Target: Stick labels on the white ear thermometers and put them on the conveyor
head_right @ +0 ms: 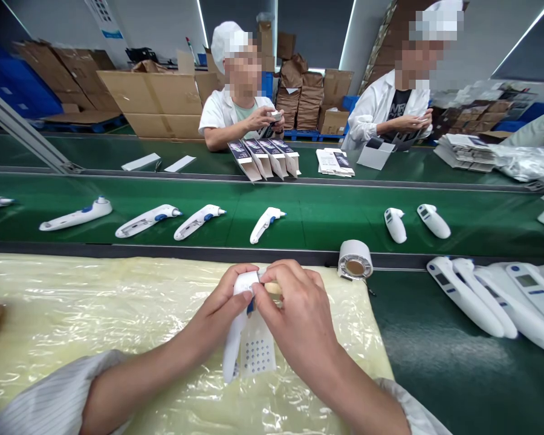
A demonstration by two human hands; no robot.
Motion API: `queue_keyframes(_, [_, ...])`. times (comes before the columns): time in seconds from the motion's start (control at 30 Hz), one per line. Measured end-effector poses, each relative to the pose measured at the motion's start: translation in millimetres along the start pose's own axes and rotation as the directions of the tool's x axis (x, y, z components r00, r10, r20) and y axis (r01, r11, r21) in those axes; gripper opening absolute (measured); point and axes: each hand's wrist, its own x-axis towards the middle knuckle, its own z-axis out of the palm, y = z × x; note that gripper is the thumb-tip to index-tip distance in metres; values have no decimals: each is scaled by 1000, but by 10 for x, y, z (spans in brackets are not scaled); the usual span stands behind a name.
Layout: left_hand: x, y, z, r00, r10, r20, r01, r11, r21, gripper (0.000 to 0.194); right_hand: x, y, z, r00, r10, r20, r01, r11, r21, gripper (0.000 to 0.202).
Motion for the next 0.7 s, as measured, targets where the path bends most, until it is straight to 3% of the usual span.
queue_keyframes(0.37, [9, 76, 47, 999, 3, -38, -3, 1000, 6, 30, 4, 16, 48, 999, -33, -17, 32, 999, -30, 5])
queue_keyframes(0.53, [-41, 125, 53, 997, 15, -76, -13, 1000, 23, 23, -12, -5, 22, 994, -109, -21, 106, 988, -110, 7])
queue_keyframes(0.7, [39, 208, -27, 990, 15, -138, -2, 995, 97, 24, 20, -3, -125, 950, -263, -166, 211, 937, -277, 10])
